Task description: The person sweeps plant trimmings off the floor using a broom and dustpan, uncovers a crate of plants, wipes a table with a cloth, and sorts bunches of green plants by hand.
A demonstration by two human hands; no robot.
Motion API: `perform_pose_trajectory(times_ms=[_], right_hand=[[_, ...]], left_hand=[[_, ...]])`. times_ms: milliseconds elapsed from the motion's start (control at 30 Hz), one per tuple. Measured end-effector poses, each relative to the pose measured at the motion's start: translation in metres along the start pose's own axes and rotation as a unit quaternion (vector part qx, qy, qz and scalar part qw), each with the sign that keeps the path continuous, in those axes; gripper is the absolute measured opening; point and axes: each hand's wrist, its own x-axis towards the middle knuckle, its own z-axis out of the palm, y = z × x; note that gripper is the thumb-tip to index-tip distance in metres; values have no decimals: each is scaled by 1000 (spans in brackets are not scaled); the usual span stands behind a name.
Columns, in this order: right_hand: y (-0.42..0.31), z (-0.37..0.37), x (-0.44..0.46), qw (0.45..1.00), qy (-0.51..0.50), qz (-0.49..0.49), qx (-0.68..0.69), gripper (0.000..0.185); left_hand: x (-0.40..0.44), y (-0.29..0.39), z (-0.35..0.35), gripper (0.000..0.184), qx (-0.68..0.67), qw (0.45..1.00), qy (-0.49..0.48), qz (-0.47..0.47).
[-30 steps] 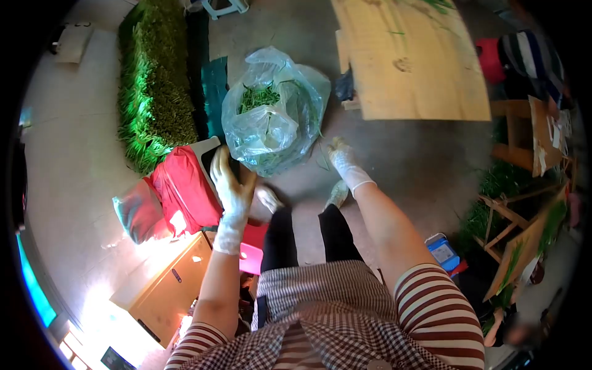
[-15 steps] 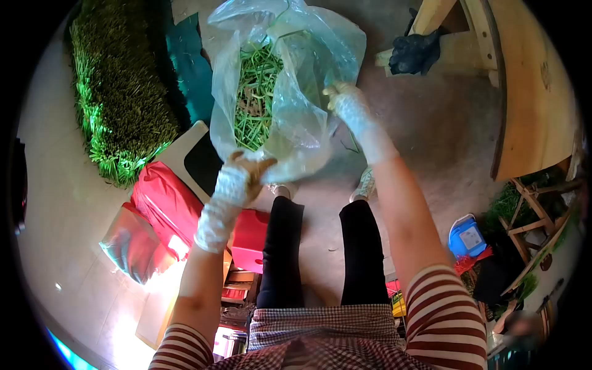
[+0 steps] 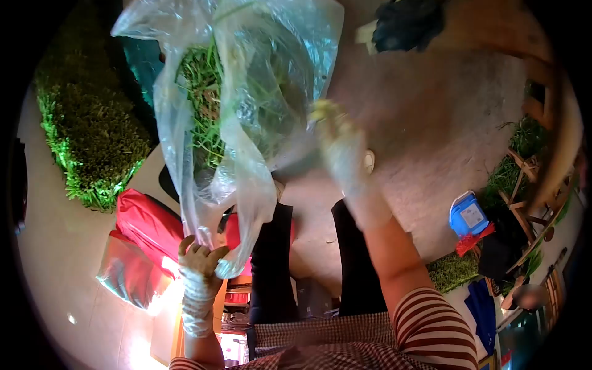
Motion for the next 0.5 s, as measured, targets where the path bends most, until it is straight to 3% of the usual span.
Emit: perform_pose_trajectory(times_ms=[33, 67, 100, 200, 233, 333, 367, 400, 433, 467, 500], right_hand=[[81, 14, 18, 993, 61, 24, -102, 29], [187, 33, 29, 961, 29, 1, -274, 57], [213, 52, 29, 898, -24, 117, -424, 82], [268, 95, 19, 826, -81, 159, -535, 85], [305, 103, 16, 832, -47, 85, -546, 76], [369, 111, 10, 831, -199, -2, -519, 55], [365, 100, 8, 890, -135, 45, -434, 26], [338, 85, 8, 960, -73, 129, -236, 21], [296, 68, 8, 980, -8, 199, -21, 16], [246, 51, 8, 946, 50, 253, 197, 12], [181, 28, 6, 952, 59, 211, 213, 9]], left_hand=[[1, -1, 6, 22, -13, 1000, 4, -8], [0, 0, 13, 22, -12, 1000, 2, -18], [0, 1, 19, 23, -3, 1000, -1, -22], [8, 3, 39, 27, 3, 999, 39, -24], [8, 2, 46, 28, -1, 998, 54, -16], [1, 9, 45, 31, -38, 997, 68, -3], [-2, 11, 39, 31, -65, 996, 56, 7], [0, 16, 31, 36, -54, 998, 34, 24], [-3, 20, 22, 40, -60, 998, 3, 21], [-6, 25, 15, 44, -65, 997, -26, 18], [-7, 28, 9, 49, -78, 994, -67, 40]])
